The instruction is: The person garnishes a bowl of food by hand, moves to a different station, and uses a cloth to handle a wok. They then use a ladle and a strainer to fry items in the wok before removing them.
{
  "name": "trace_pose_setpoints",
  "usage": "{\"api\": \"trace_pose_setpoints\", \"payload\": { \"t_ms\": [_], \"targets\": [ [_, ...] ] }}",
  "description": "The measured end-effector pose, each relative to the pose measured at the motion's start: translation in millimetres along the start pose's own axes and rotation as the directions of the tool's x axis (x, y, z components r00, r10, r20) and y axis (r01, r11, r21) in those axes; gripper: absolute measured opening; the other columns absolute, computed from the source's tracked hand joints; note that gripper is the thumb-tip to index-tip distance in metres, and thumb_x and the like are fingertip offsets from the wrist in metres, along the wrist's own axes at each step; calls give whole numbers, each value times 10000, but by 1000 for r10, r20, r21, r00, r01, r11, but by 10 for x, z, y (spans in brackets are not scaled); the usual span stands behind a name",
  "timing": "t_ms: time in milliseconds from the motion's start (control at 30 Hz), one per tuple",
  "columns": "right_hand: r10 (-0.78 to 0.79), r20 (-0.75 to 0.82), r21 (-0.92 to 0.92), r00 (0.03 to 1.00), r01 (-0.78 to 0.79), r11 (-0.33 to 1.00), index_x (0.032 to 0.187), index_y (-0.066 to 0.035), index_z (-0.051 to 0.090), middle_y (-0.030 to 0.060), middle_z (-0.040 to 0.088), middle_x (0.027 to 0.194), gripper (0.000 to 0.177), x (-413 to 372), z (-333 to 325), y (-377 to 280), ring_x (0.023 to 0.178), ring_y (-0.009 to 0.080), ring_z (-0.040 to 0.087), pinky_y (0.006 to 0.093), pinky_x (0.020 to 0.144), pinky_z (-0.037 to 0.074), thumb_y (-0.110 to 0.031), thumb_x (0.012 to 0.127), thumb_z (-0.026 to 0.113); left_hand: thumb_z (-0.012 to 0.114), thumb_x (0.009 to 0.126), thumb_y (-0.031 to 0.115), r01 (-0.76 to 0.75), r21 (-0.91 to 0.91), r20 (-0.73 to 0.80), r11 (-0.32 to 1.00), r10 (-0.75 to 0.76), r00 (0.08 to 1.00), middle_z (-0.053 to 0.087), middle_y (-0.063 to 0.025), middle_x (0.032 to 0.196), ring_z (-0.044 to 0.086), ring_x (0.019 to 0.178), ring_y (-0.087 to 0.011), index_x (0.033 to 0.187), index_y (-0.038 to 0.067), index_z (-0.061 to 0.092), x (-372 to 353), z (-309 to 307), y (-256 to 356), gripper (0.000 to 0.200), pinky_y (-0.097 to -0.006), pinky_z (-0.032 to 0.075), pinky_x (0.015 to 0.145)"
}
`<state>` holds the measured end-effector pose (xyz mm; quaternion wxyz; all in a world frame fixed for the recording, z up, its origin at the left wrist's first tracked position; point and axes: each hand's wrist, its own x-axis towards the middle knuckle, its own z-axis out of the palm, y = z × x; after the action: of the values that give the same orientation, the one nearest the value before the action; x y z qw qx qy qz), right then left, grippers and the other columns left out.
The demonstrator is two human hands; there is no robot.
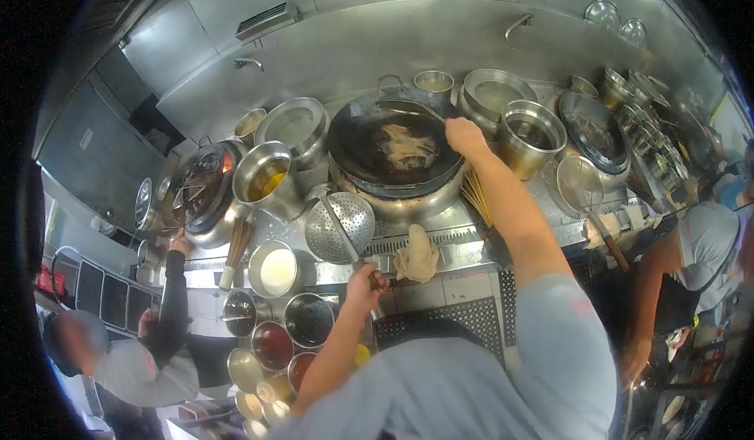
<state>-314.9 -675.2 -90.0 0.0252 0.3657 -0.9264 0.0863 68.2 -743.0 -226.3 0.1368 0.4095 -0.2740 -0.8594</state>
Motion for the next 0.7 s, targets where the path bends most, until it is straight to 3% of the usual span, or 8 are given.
{"api": "trace_pose_setpoints", "payload": {
  "t_ms": [33, 133, 267, 400, 500, 600, 700],
  "targets": [
    [28, -56, -48, 998, -30, 998, 1035, -28, 664, 225, 664, 971, 256, 88, 67, -63, 979, 369, 643, 453, 840, 522, -119, 900, 466, 557, 855, 106, -5, -18, 33, 1000, 6, 999, 475, -44, 632, 477, 542, -185, 805, 80, 483, -7, -44, 59, 93, -372, 456, 580],
    [-19, -54, -146, 998, 11, 989, 1043, -45, 672, 205, 674, 962, 283, 72, 70, -148, 962, 370, 651, 444, 829, 531, -147, 926, 435, 565, 827, 59, -17, 11, 141, 1000, 15, 990, 503, -62, 681, 490, 566, -178, 896, 65, 501, -226, -211, 185, 94, -356, 454, 572],
    [-82, 112, -182, 990, 102, 978, 990, -52, 694, 199, 668, 1028, 263, -236, -149, -132, 972, 340, 655, 431, 841, 529, -115, 890, 459, 548, 801, 37, -49, 40, 114, 998, 44, 992, 493, -45, 670, 486, 561, -173, 862, 62, 472, -638, -389, 126, 100, -348, 449, 564],
    [-100, 51, -174, 994, 107, 979, 977, -39, 693, 193, 675, 1001, 237, -529, -411, 93, 950, 347, 658, 443, 811, 530, -87, 832, 511, 560, 791, 36, -82, 164, 131, 983, 60, 990, 482, -48, 653, 468, 532, -166, 877, 50, 464, -910, -601, 75, 129, -337, 430, 538],
    [-8, -109, 27, 994, 10, 1000, 966, -1, 680, 220, 679, 943, 229, -744, -509, 198, 860, 368, 675, 442, 744, 543, -68, 811, 526, 560, 794, 35, -112, 165, 181, 980, 81, 980, 480, -58, 641, 463, 514, -169, 880, 46, 463, -1034, -740, 60, 130, -327, 435, 535],
    [304, 14, 205, 953, -300, 932, 923, 48, 665, 219, 685, 842, 208, -617, -334, 365, 722, 349, 687, 414, 610, 547, -59, 804, 533, 562, 798, 37, -106, 144, 122, 984, 88, 989, 477, -66, 634, 474, 510, -175, 887, 44, 463, -1199, -708, 116, 133, -324, 446, 542],
    [224, 201, 411, 954, -289, 864, 820, 74, 636, 198, 642, 697, 176, -490, 148, 756, 595, 297, 647, 393, 487, 496, -47, 825, 509, 563, 807, 53, -144, 192, 97, 971, 127, 987, 479, -64, 626, 482, 508, -176, 885, 46, 466, -1280, -729, 155, 125, -325, 456, 555]
  ]
}}
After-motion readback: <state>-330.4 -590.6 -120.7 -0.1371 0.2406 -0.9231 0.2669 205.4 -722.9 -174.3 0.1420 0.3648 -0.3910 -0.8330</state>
